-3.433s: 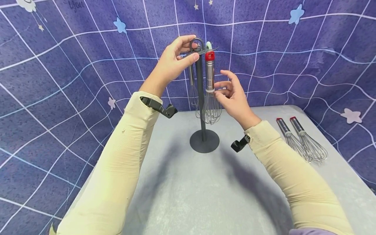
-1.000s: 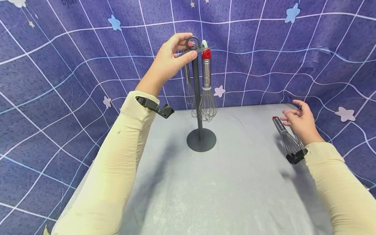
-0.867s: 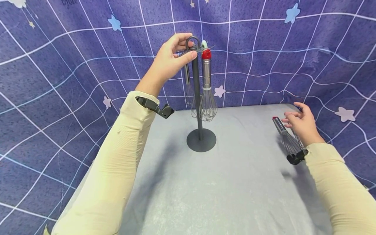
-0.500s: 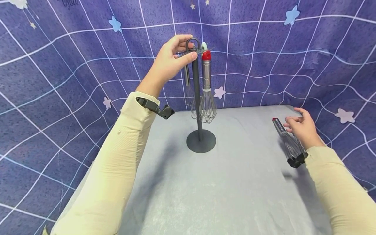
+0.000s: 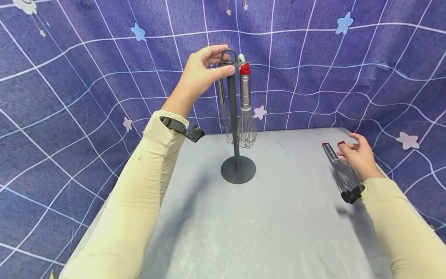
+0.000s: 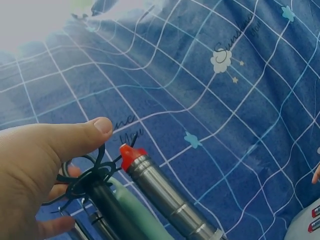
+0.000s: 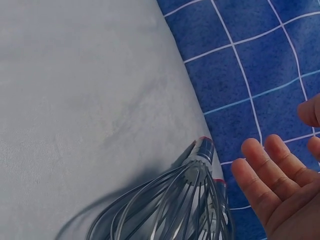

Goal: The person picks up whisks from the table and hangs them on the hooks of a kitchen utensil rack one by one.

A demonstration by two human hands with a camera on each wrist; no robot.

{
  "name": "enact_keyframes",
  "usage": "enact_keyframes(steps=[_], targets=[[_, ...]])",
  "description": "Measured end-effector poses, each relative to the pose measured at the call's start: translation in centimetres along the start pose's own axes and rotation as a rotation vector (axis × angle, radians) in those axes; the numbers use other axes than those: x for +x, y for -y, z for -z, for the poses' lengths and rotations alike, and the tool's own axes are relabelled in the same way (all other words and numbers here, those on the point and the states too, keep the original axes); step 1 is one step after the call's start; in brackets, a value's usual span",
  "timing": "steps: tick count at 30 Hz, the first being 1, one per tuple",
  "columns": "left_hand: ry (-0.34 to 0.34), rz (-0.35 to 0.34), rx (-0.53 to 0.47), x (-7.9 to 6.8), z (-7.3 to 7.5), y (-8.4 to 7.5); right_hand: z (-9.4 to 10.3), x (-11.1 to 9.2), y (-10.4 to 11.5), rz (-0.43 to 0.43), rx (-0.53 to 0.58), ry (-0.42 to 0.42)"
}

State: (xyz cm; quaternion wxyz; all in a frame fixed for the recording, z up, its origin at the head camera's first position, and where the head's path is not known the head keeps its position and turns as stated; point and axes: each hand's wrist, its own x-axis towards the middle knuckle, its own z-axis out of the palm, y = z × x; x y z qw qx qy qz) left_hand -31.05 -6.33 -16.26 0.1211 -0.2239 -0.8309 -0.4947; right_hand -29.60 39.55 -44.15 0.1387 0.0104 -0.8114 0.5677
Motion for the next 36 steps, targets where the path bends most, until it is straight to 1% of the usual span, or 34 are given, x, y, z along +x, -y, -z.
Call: enact_keyframes(steps=[8, 11, 15, 18, 23, 29, 36], targets=[[-0.014, 0.002, -0.043, 0.03, -0.07, -0.14, 0.03, 0.03, -0.36, 0.005, 0.004, -0.011], [-0.023, -0.012, -0.1, -0.05, 0.01, -0.04, 0.03, 0.06, -0.44, 0.003, -0.001, -0.012], [-0.065, -0.054, -0.174, -0.14, 0.1, 0.01, 0.04, 0.04, -0.51, -0.001, -0.022, -0.012], [-0.082, -0.061, -0.201, -0.1, 0.18, -0.08, 0.06, -0.03, -0.55, -0.006, -0.039, -0.013], [-0.062, -0.023, -0.273, -0.05, 0.43, -0.16, 0.16, -0.11, -0.46, -0.011, -0.035, -0.017], [-0.058, -0.041, -0.357, -0.22, 0.74, 0.22, 0.2, -0.33, -0.2, -0.014, -0.011, -0.026], [-0.055, -0.06, -0.372, -0.28, 0.71, 0.44, 0.31, -0.24, -0.57, -0.017, -0.015, -0.027]])
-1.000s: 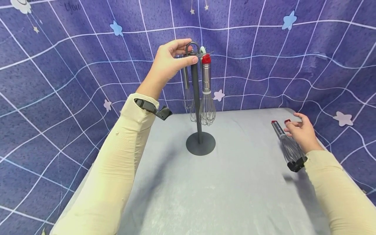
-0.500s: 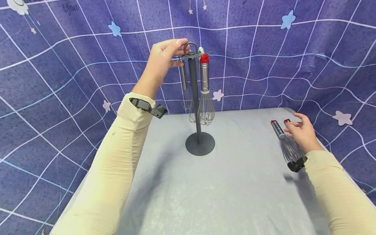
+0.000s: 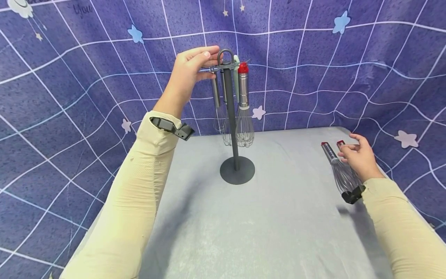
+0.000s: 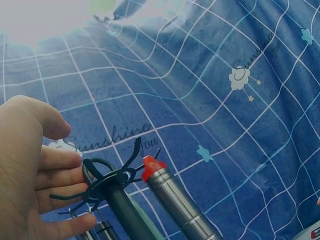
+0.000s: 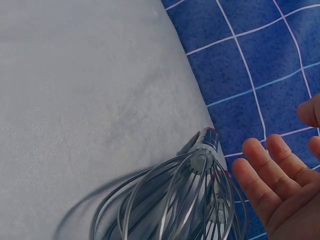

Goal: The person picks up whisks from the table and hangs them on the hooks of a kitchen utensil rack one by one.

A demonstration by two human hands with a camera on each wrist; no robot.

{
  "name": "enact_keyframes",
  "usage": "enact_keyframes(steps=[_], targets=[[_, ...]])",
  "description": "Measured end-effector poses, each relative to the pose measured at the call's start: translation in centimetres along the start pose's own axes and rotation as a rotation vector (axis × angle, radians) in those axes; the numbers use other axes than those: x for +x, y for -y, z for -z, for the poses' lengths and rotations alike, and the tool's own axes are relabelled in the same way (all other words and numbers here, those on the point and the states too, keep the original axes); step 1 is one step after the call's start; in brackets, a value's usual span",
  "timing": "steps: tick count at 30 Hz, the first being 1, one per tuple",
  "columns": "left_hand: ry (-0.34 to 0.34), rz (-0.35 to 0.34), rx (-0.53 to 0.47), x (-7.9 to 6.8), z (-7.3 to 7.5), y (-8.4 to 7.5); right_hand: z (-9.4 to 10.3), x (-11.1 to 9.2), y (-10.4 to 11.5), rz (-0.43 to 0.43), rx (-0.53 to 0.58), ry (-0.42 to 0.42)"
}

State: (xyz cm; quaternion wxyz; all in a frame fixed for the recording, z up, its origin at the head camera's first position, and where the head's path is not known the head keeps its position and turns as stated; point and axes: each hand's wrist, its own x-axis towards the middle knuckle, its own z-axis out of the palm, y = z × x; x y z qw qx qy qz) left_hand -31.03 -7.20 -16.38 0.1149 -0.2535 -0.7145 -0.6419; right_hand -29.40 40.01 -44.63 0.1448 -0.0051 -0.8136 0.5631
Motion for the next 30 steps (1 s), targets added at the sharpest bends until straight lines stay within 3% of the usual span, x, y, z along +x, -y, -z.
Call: enact_keyframes(steps=[17, 30], targets=[[0.009, -0.014, 0.04, -0.6, 0.0, -0.1, -0.2, 0.4, -0.5, -0.009, -0.021, 0.004], [0.014, -0.068, 0.167, -0.8, -0.3, 0.4, -0.1, 0.5, -1.2, -0.046, -0.039, 0.051]])
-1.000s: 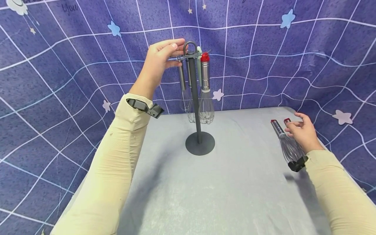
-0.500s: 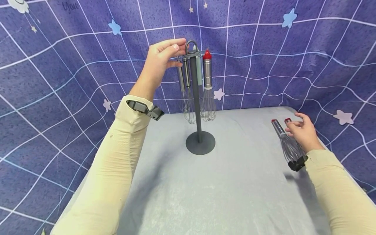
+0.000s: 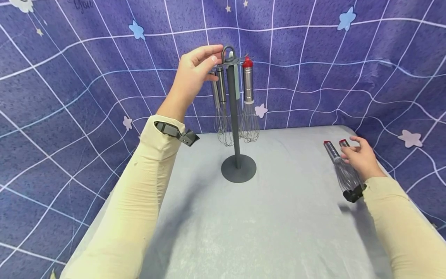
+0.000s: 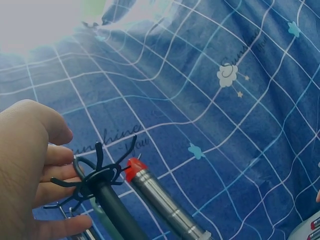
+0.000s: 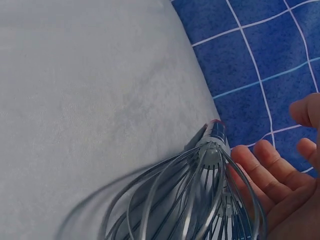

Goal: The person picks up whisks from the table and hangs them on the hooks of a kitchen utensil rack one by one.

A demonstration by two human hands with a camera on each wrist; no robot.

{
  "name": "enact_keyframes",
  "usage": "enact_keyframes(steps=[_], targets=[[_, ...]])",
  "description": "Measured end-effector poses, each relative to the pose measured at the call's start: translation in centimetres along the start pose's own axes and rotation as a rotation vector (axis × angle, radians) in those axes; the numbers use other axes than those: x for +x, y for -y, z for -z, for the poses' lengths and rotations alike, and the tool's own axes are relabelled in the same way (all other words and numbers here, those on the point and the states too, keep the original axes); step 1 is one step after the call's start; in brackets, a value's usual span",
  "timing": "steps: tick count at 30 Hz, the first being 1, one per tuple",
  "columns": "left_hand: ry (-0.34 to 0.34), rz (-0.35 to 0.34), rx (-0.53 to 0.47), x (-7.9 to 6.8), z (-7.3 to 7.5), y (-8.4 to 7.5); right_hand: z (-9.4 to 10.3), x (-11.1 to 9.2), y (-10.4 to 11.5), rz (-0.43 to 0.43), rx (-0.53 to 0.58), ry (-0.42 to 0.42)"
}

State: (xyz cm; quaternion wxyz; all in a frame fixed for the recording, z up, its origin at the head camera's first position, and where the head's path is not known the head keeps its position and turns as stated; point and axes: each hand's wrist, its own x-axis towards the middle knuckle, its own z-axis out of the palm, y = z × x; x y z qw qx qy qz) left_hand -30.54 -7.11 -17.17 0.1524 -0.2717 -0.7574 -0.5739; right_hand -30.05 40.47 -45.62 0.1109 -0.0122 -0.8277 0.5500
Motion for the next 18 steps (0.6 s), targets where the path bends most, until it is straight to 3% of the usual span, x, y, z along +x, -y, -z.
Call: enact_keyframes(steps=[18], targets=[[-0.016, 0.0, 0.017, -0.15, -0.25, 0.43, -0.05, 0.73, -0.2, -0.064, -0.051, 0.012]])
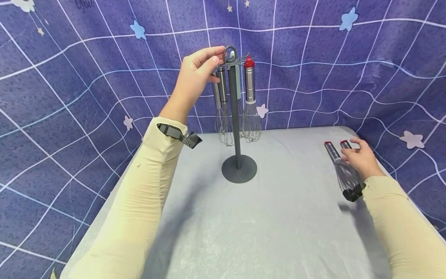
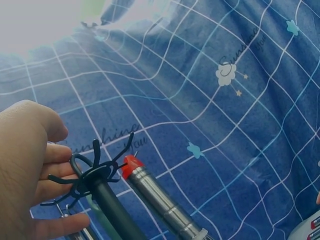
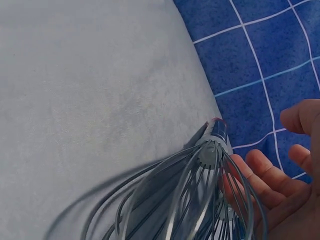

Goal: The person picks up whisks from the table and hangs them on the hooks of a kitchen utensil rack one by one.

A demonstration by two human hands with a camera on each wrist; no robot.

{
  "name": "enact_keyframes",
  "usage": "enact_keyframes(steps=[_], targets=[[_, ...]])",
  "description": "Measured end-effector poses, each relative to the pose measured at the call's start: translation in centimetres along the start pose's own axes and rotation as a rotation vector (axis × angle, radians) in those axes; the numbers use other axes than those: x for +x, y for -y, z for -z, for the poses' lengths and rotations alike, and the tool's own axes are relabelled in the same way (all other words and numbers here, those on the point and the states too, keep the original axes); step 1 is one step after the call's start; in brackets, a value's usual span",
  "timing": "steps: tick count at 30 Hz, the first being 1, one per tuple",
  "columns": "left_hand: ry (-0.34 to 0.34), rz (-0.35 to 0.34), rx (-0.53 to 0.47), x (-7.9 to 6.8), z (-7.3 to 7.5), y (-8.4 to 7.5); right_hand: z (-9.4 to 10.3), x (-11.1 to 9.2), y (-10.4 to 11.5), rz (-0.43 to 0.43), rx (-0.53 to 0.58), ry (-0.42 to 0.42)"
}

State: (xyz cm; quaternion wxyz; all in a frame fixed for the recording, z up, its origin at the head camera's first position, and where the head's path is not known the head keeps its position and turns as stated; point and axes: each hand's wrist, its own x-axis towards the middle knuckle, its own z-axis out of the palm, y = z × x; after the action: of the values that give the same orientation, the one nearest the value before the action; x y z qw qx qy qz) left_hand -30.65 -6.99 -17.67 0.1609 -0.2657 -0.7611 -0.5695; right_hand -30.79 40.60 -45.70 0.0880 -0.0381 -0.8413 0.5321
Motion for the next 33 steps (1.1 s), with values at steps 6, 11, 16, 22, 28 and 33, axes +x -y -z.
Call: enact_keyframes(steps=[6, 11, 16, 22, 28, 33], targets=[[-0.002, 0.016, 0.03, 0.15, 0.04, -0.2, -0.13, -0.01, 0.18, -0.003, -0.09, 0.014], [0.0, 0.014, 0.066, 0.22, 0.1, -0.45, -0.3, 0.15, 0.29, -0.013, -0.12, 0.029], [-0.007, 0.001, 0.106, 0.19, 0.05, -0.4, -0.34, 0.4, 0.17, -0.012, -0.144, 0.037], [-0.01, -0.018, 0.113, 0.25, -0.06, -0.12, -0.43, 0.4, -0.18, -0.004, -0.187, 0.063], [-0.005, -0.03, 0.136, 0.35, 0.04, 0.05, -0.63, 0.48, -0.31, -0.021, -0.342, 0.052], [-0.034, -0.02, 0.193, 0.61, -0.13, 0.03, -0.74, 0.55, -0.23, -0.029, -0.344, 0.067]])
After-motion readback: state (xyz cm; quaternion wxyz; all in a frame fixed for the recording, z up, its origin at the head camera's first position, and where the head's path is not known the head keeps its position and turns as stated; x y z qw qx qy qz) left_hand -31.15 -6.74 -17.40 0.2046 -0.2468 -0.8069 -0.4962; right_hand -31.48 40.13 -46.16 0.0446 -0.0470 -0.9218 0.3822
